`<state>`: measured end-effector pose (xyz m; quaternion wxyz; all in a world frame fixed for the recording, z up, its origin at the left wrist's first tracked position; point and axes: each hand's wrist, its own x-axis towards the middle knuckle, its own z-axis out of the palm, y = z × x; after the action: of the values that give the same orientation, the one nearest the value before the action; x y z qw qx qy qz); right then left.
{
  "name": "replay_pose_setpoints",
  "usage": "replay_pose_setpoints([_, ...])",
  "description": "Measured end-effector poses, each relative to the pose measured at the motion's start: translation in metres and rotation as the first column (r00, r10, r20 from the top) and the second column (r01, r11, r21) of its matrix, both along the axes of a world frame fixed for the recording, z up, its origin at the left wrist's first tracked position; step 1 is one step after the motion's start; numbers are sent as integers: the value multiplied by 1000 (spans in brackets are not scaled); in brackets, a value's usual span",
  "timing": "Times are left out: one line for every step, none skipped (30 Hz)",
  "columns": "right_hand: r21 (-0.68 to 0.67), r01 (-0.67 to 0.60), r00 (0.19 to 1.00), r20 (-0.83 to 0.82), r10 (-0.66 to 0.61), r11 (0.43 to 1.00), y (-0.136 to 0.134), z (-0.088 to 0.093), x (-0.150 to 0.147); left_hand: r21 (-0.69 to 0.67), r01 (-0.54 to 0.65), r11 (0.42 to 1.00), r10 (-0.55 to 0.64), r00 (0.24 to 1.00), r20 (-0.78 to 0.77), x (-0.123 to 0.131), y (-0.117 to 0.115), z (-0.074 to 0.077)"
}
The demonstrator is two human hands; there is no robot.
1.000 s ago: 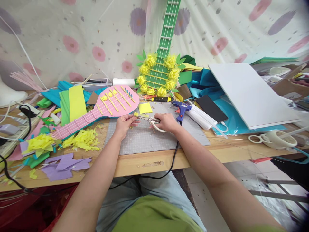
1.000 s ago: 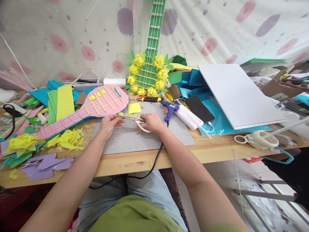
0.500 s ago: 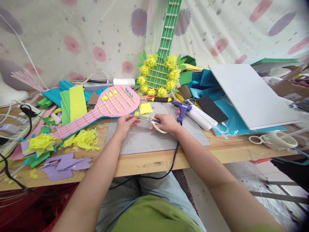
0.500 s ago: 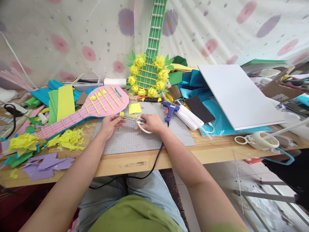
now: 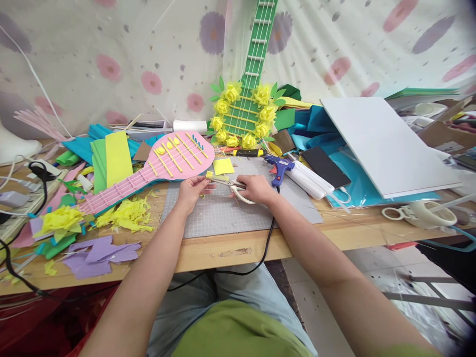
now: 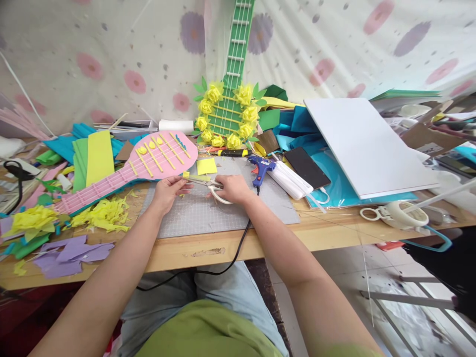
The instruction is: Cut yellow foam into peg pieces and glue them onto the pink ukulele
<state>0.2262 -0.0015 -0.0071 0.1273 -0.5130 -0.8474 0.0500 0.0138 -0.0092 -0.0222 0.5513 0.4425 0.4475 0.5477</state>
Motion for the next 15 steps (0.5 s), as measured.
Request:
replay_pose_setpoints([1,4,1000,2,-4,1000,0,0,0,1,1,1000,-1,1000,-2,0,0,0])
replay_pose_setpoints([1,7,1000,4,-7,1000,0,0,1,1,3,1000,-3,1000,-4,0,0,0])
replay_pose_setpoints([2,8,1000,6,-8,1000,0,0,1,1,5,1000,-5,1000,-6,0,0,0])
replay_pose_setpoints([2,9,1000,7,-9,1000,0,0,1,-1,7,1000,-7,1000,-7,0,0,1])
replay_pose_setpoints([1,9,1000,8,-9,1000,1,0,1,-3,8,1000,-8,1000,-7,0,0,1])
replay_pose_setpoints([1,10,1000,9,-10,1000,1,0,1,-4,7,1000,-7,1000,-7,0,0,1])
replay_pose_setpoints([1,10,1000,9,-10,1000,1,0,1,-5,8,1000,-8,1000,-7,0,0,1])
replay_pose_setpoints([1,8,1000,8,-8,1000,1,0,2,-5,12,1000,-12,1000,-8,0,0,2])
replay_pose_setpoints([1,7,1000,6,-7,1000,1,0,2,-4,16,1000,-16,1000,-10,0,0,2])
replay_pose_setpoints([-1,8,1000,3,-8,1000,1,0,2,-5,22,1000,-22,1000,-13,0,0,2])
replay_pose_setpoints([-4,11,1000,1,-11,1000,1,1,2,-7,30,1000,-31,999,-18,-1,-1,2])
replay_pose_setpoints([-8,14,1000,-1,-14,1000,1,1,2,-9,38,999,-39,999,-22,-1,-1,2])
replay_pose_setpoints([-11,15,1000,-3,-15,1000,1,1,2,-10,44,999,-44,999,-26,-1,-1,2])
replay_pose_setpoints([-13,14,1000,-6,-14,1000,1,1,2,-9,44,999,-45,999,-28,-1,-1,2])
replay_pose_setpoints([-13,8,1000,-9,-8,1000,0,1,2,-6,42,999,-42,999,-28,-1,-1,2])
